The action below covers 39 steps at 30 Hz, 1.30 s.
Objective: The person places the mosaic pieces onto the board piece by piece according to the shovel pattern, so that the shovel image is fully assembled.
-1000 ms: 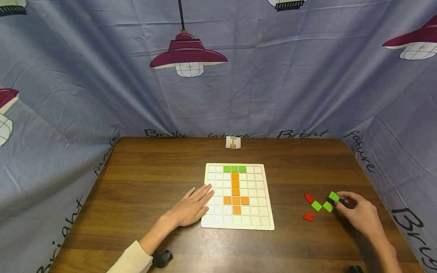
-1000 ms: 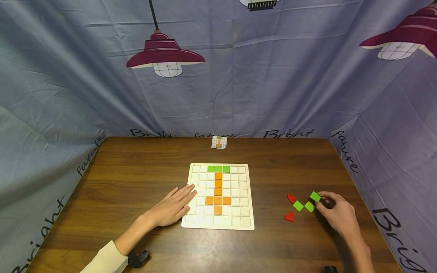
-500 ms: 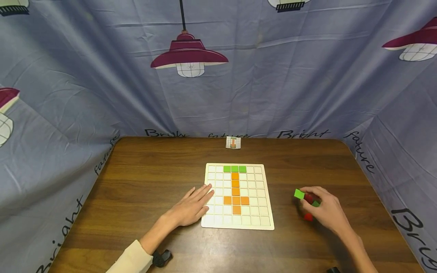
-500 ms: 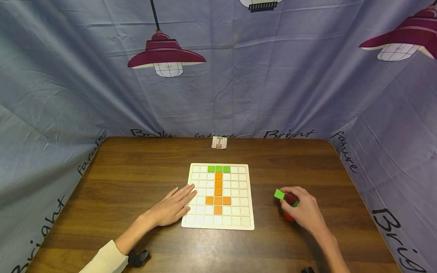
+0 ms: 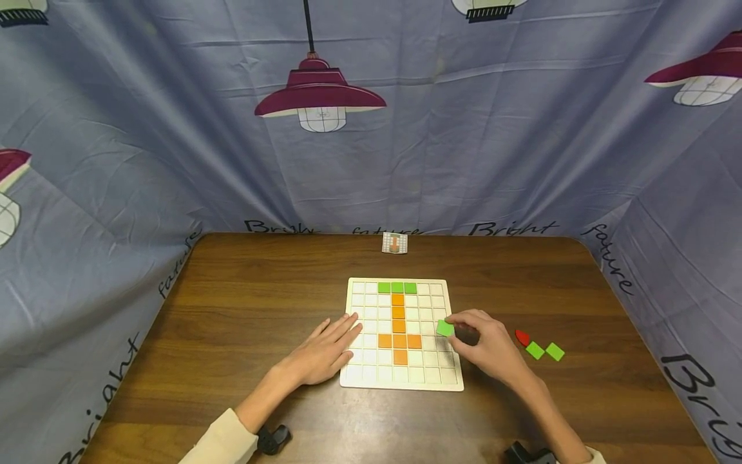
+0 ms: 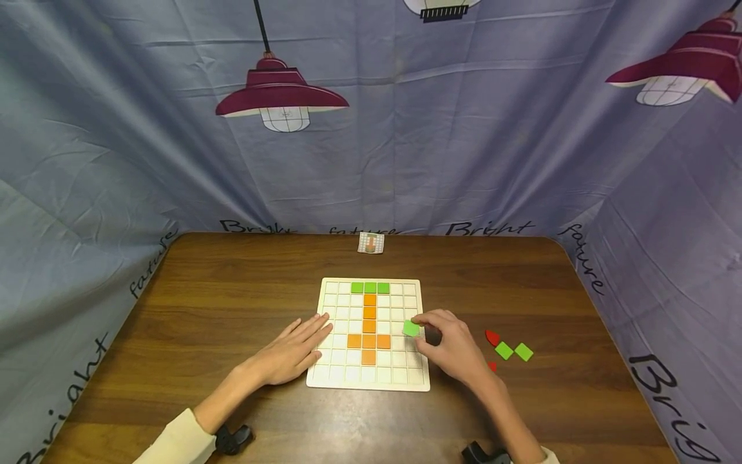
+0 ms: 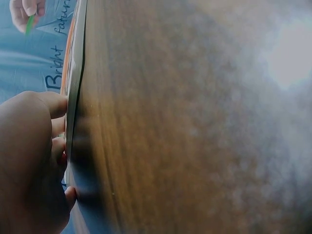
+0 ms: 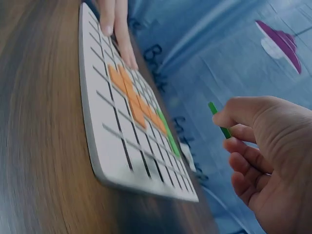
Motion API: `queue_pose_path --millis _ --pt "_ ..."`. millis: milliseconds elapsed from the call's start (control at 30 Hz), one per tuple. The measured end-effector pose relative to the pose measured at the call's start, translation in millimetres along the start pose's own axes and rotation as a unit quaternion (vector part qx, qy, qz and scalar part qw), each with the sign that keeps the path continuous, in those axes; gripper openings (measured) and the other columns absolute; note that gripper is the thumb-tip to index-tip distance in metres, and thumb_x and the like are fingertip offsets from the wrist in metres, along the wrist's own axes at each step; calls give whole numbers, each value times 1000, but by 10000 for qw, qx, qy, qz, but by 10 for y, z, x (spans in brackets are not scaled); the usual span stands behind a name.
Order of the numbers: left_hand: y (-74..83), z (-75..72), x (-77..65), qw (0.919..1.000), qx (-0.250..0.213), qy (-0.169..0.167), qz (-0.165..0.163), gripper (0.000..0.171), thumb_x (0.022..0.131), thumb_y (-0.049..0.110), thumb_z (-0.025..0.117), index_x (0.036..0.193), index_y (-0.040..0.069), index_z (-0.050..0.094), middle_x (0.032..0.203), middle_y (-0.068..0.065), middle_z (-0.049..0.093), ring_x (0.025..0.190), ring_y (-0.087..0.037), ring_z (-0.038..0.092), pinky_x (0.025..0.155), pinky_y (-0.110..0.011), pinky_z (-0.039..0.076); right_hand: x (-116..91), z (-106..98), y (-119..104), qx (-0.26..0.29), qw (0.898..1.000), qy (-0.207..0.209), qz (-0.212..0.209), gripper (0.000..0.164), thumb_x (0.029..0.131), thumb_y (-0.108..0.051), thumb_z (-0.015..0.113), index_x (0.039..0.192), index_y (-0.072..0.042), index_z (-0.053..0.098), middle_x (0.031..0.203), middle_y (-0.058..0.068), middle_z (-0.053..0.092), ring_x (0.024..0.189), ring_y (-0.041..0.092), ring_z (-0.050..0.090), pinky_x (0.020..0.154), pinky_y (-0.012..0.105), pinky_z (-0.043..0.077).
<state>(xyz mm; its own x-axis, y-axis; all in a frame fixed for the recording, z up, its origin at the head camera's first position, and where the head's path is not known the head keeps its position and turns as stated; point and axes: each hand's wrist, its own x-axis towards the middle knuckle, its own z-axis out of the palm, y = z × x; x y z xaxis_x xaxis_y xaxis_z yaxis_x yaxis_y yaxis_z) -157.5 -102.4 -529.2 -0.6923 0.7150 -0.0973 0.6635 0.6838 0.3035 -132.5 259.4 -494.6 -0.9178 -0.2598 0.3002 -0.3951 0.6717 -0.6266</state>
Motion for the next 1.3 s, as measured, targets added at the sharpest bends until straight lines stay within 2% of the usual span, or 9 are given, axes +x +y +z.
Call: queue_pose_path --millis 167,300,467,633,867,1300 --pt "-7 -5 -2 10000 31 45 -1 57 109 31 40 159 8 25 166 -11 15 151 -26 13 119 -52 13 86 214 -114 218 9989 -212 -364 31 79 -5 82 109 -12 74 105 -5 68 87 21 60 71 38 53" --pt "-5 -8 -8 10000 -7 20 -10 57 109 31 39 159 8 24 166 -11 14 151 -26 13 119 -52 13 126 389 -181 415 9963 -367 -664 31 79 -4 81 108 -12 75 104 -6 69 89 21 62 73 39 55" --pt "-2 -8 -12 10000 -48 17 -34 57 109 31 40 159 8 24 166 -11 14 151 -26 13 119 -52 13 145 582 -243 306 9948 -627 -741 28 79 -7 81 106 -14 75 103 -8 70 96 16 61 82 37 53" --pt "-5 -5 -12 10000 -46 21 -54 57 109 31 40 159 8 24 166 -10 15 151 -26 13 119 -52 14 137 725 -298 93 9934 -887 -722 27 79 -12 82 104 -13 76 102 -8 68 94 11 56 81 33 51" --pt "-6 0 -11 10000 -75 15 -40 58 109 32 40 160 9 24 166 -9 14 151 -25 13 119 -52 13 130 833 -327 -139 9921 -960 -794 26 77 -10 81 102 -11 76 100 -6 68 91 12 56 79 33 50" --pt "-2 -6 9 10000 -22 2 -40 57 109 32 40 159 8 25 166 -9 15 151 -25 13 119 -52 14 139 883 -348 -293 9916 -937 -843 26 76 -10 81 101 -12 78 95 -6 66 85 10 51 73 30 46"
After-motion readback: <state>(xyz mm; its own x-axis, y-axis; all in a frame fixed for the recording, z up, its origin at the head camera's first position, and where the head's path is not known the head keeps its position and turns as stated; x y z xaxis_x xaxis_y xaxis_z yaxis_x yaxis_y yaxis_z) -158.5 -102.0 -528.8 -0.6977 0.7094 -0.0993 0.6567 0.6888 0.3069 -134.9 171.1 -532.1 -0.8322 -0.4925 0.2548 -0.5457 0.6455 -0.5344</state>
